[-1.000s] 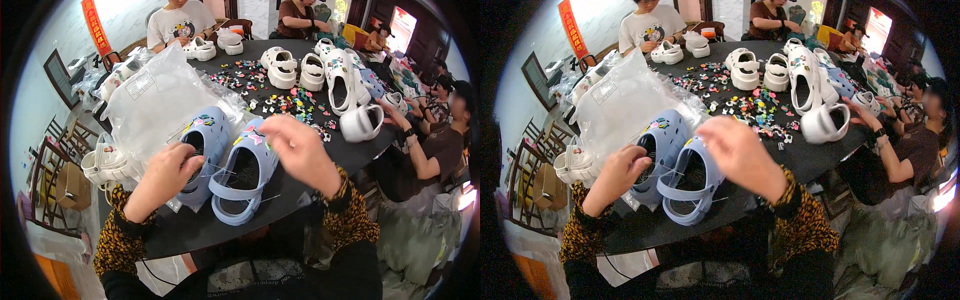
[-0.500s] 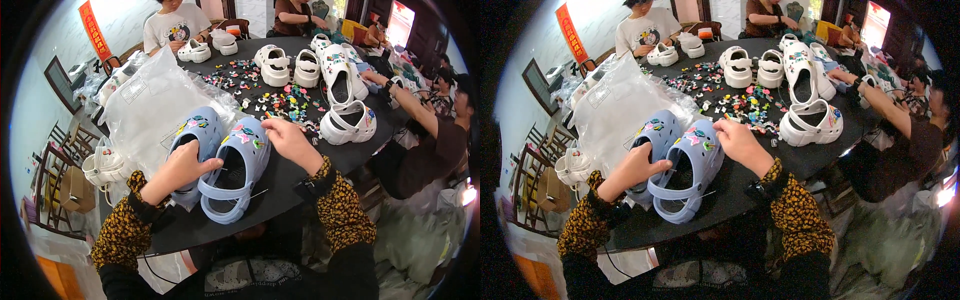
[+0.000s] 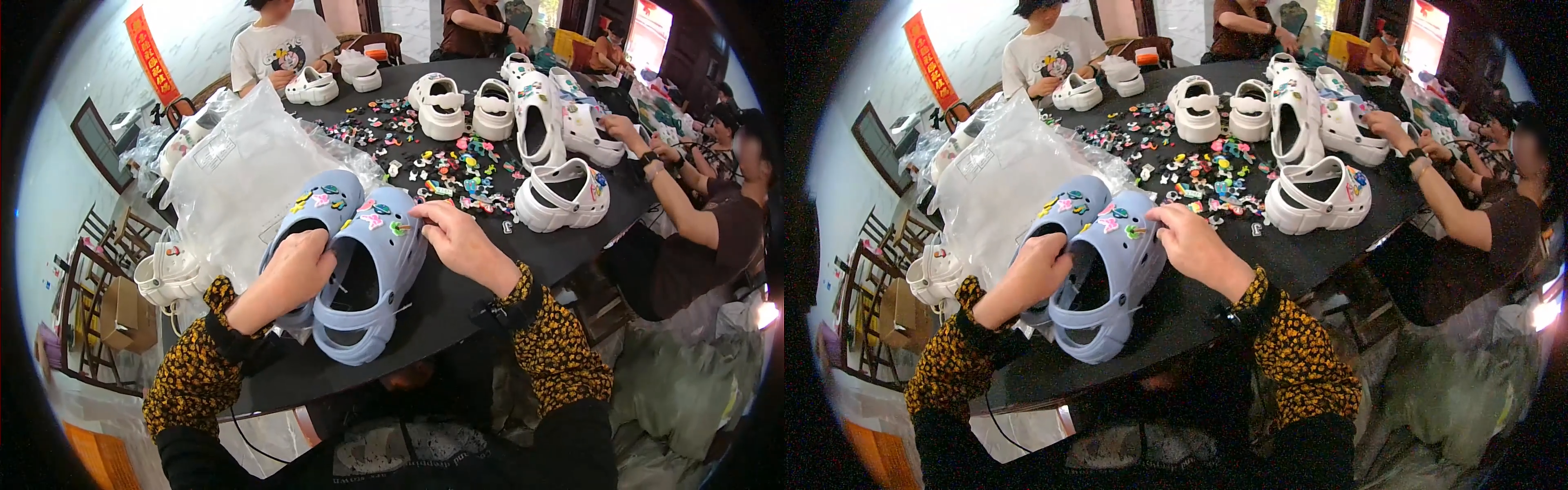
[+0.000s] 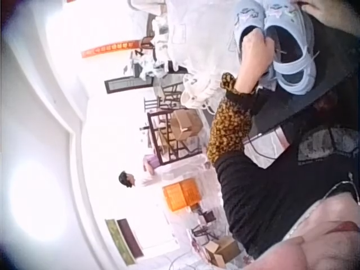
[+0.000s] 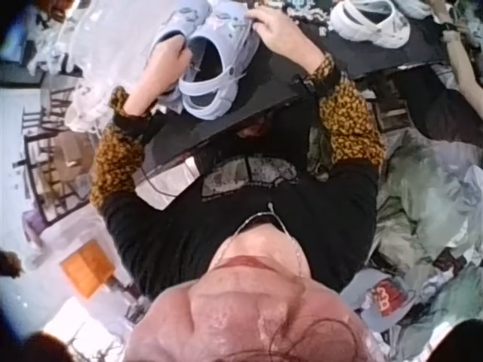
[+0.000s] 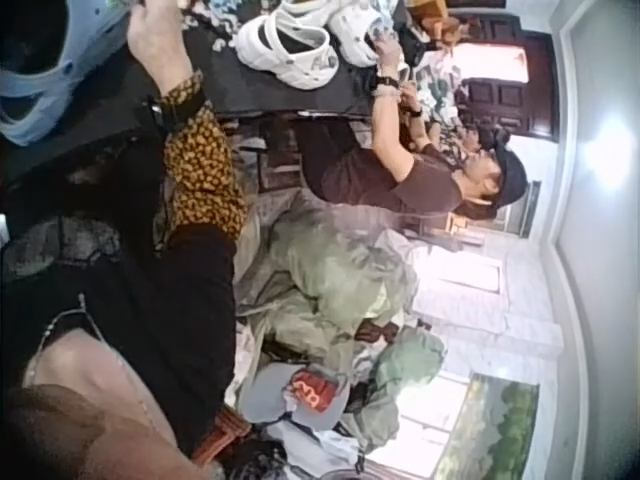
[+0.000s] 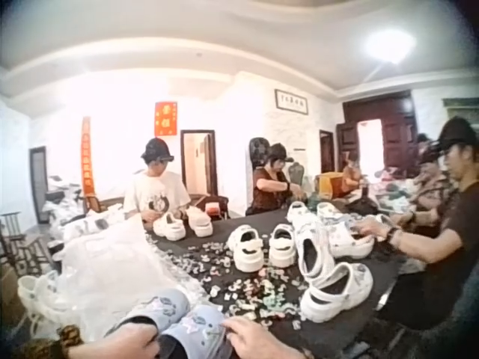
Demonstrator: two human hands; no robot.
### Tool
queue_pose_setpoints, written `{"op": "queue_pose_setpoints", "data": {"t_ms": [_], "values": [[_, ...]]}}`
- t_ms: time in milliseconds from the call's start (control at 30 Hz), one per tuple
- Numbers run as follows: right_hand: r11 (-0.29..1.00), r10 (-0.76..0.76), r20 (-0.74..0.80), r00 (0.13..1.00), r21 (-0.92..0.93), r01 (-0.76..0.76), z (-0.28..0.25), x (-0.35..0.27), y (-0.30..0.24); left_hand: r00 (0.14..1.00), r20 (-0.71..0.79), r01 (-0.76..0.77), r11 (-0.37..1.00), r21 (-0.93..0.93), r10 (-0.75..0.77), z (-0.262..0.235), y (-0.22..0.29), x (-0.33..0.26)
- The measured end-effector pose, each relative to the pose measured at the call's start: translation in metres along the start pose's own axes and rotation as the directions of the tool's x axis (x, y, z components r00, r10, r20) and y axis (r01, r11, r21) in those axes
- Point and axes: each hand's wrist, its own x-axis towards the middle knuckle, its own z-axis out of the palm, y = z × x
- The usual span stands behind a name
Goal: Apply decorative charms to white and blue clogs and pack them into plastic bags.
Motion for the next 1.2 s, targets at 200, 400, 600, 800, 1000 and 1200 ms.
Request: {"op": "queue_pose_setpoints", "data": {"t_ms": [200,400,600,800,1000,1200], "values": [[0.993,-0.093,-0.016,0.996,0.074,0.093,-0.014,-0.005,-0.007,0.988,-0.076,-0.123,0.987,0.102,0.132,-0.026,0.003,-0.007],[0.994,-0.067,-0.194,0.979,0.075,0.083,-0.038,0.017,0.006,0.980,-0.016,-0.188,0.950,0.248,0.199,-0.043,-0.020,-0.015],[0.999,0.046,-0.223,0.974,0.017,-0.043,-0.056,0.032,0.014,0.997,0.055,0.030,0.894,0.448,-0.060,-0.026,-0.045,-0.010],[0.994,0.045,-0.180,0.983,-0.094,-0.062,-0.057,0.042,0.022,0.941,-0.286,-0.112,0.963,0.247,0.182,-0.011,-0.019,-0.032],[0.991,0.095,-0.130,0.987,-0.086,-0.106,-0.043,0.066,0.027,0.946,-0.095,0.192,0.770,-0.609,-0.311,0.011,-0.009,-0.039],[0.993,0.064,-0.122,0.990,-0.092,-0.076,-0.030,0.087,0.042,0.959,0.025,0.234,0.738,-0.633,-0.283,0.014,-0.011,-0.039]]}}
